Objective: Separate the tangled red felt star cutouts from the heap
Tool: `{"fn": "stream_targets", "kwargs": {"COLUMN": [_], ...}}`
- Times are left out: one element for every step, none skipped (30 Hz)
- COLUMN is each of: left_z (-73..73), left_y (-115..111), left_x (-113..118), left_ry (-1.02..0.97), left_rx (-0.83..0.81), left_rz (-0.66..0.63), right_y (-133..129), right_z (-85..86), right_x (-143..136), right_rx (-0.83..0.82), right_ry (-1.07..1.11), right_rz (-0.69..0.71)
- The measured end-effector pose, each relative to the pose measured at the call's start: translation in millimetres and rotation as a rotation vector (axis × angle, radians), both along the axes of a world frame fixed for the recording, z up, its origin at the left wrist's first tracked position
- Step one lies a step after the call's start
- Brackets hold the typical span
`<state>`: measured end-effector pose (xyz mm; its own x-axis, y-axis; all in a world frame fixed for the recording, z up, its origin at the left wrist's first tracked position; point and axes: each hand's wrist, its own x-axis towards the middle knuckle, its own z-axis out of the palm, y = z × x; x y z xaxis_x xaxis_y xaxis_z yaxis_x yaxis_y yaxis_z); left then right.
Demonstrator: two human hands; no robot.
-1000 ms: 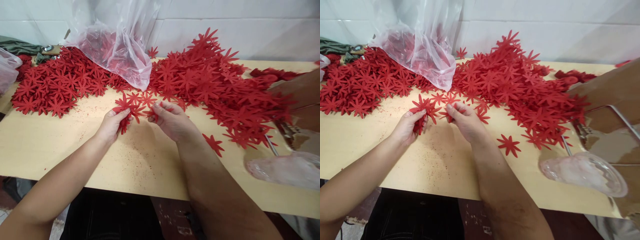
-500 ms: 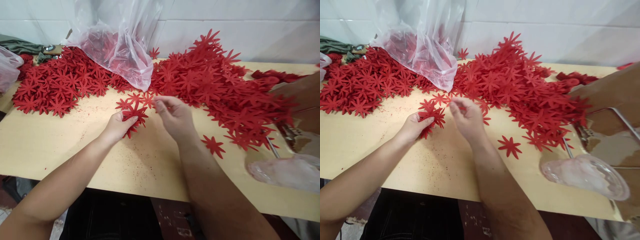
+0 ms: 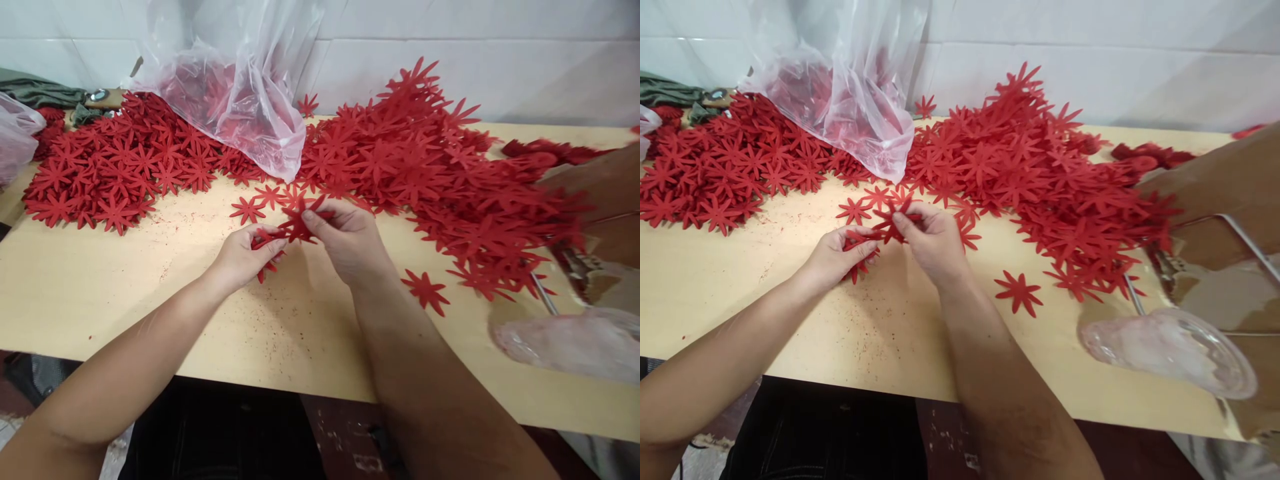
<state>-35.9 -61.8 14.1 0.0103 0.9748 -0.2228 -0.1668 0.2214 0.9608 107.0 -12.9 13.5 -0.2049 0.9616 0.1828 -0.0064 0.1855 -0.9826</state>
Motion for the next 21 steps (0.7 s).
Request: {"fn": "stream_targets", "kwargs": {"left_z": [1.0, 1.7, 2.1, 2.2, 1.9, 1.6, 1.2, 0.8, 0.5, 0.3, 0.3, 0.4, 0.5, 0.7, 0.7, 0.7, 0.4, 0.0, -0.6, -1.3, -2.2], "left_y": [-0.2, -0.3, -0.3, -0.1, 0.0, 0.2, 0.3, 0.4, 0.5, 0.6, 0.6, 0.6, 0.6, 0.5, 0.3, 0.1, 0.0, -0.2, -0.2, -0.2, -0.1], "left_x": [-0.2, -0.4, -0.5, -0.6, -0.6, -0.6, -0.6, -0.5, -0.5, -0.5, -0.6, -0.7, -0.8, -0.9, -1.1, -1.2, -1.3, -1.4, -1.4, -1.4, -1.4], "left_ry": [-0.005, -0.012, -0.02, -0.024, -0.025, -0.024, -0.023, -0.021, -0.021, -0.022, -0.024, -0.027, -0.029, -0.031, -0.032, -0.032, -0.034, -0.036, -0.039, -0.045, -0.051], "left_rx": [-0.017, -0.028, -0.034, -0.036, -0.037, -0.039, -0.041, -0.043, -0.046, -0.047, -0.047, -0.044, -0.041, -0.035, -0.025, -0.013, -0.002, 0.01, 0.022, 0.037, 0.054], "left_rz": [0.011, 0.018, 0.02, 0.018, 0.015, 0.013, 0.012, 0.011, 0.01, 0.009, 0.009, 0.01, 0.012, 0.014, 0.014, 0.012, 0.007, 0.003, -0.004, -0.014, -0.021], "right_y": [3.1, 6.0, 8.8, 11.1, 13.0, 14.3, 15.3, 15.8, 16.3, 16.6, 17.0, 17.3, 17.4, 17.2, 16.5, 15.1, 13.0, 10.1, 6.6, 2.9, -0.8], "right_z": [-1.0, -2.1, -2.9, -3.4, -3.4, -3.0, -2.3, -1.5, -0.8, -0.6, -0.7, -1.2, -2.0, -2.9, -3.6, -4.1, -4.1, -3.8, -3.1, -2.2, -1.2], "right_x": [3.2, 6.4, 9.7, 12.8, 15.8, 18.6, 21.1, 23.4, 25.5, 27.1, 28.3, 28.9, 28.8, 27.9, 26.0, 23.2, 19.6, 15.3, 10.6, 5.8, 1.2], "right_rx": [0.016, 0.024, 0.026, 0.021, 0.012, 0.003, -0.003, -0.006, -0.007, -0.007, -0.009, -0.014, -0.018, -0.015, -0.004, 0.009, 0.021, 0.028, 0.026, 0.015, 0.001], "right_ry": [0.008, 0.013, 0.014, 0.012, 0.008, 0.006, 0.01, 0.019, 0.028, 0.039, 0.049, 0.056, 0.056, 0.05, 0.038, 0.02, -0.003, -0.026, -0.043, -0.054, -0.058], "right_rz": [-0.081, -0.159, -0.228, -0.285, -0.326, -0.352, -0.37, -0.383, -0.393, -0.4, -0.406, -0.408, -0.403, -0.387, -0.362, -0.324, -0.267, -0.195, -0.113, -0.026, 0.056]}}
